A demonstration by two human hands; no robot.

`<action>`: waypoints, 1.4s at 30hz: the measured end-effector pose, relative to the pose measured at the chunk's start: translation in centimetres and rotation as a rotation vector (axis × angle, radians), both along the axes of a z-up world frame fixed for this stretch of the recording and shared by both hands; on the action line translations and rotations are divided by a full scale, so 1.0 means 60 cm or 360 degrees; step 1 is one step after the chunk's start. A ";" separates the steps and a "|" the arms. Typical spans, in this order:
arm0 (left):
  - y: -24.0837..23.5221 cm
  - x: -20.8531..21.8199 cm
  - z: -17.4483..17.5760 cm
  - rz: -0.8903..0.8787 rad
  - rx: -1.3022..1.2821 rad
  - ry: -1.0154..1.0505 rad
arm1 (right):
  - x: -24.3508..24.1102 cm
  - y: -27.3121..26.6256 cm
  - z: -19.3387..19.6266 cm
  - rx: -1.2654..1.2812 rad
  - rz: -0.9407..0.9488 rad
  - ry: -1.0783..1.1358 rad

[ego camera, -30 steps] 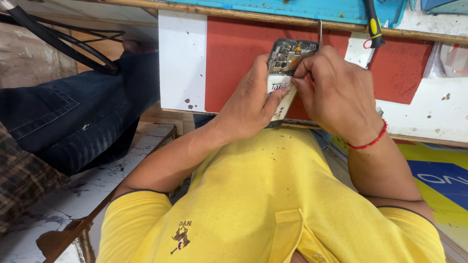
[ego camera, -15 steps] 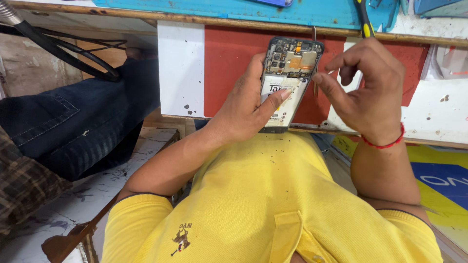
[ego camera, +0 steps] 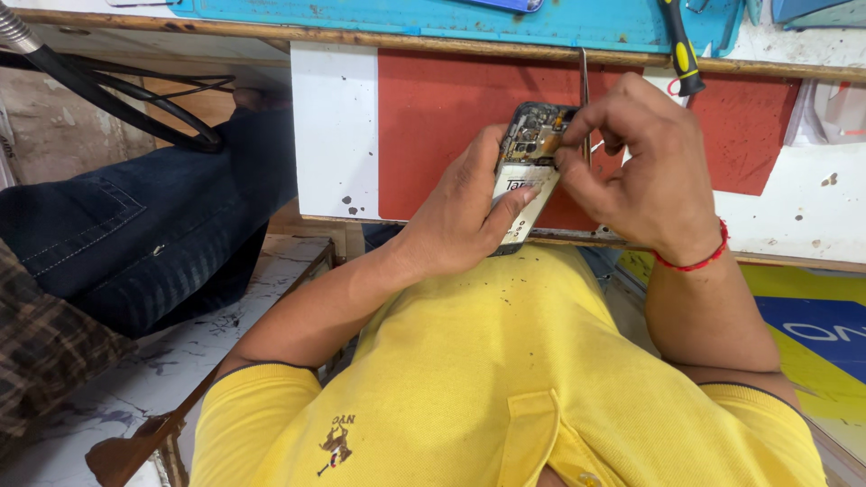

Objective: The person uses a screwdriver and tweezers to remove screws and pry open the back of a smartphone. They carefully lift and disconnect internal components, including the battery and camera assembly, while working at a bench.

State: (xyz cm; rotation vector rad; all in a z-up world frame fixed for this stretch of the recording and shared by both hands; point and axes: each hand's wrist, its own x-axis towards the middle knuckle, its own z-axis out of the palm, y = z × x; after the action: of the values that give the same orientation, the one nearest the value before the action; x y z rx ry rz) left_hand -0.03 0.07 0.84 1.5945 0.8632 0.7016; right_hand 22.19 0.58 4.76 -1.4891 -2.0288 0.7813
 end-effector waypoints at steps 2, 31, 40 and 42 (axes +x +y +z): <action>-0.002 0.000 -0.004 0.0004 0.0002 0.0028 | -0.001 -0.008 -0.008 0.0033 0.0008 0.0076; 0.016 -0.028 -0.042 0.0386 -0.0563 -0.0683 | 0.011 -0.033 -0.068 -0.0060 -0.0376 -0.0334; 0.017 -0.035 -0.049 0.0408 -0.0508 -0.0561 | 0.030 -0.058 -0.058 -0.0301 -0.0532 0.0777; 0.016 -0.034 -0.047 0.0393 -0.0489 -0.0571 | 0.031 -0.060 -0.055 -0.0114 -0.0474 0.1179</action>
State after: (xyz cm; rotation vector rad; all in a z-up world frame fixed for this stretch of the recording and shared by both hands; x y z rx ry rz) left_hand -2.06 1.03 -1.97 1.0580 0.8589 0.9464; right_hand 24.02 -3.04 1.48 -1.2386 -1.2136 1.0806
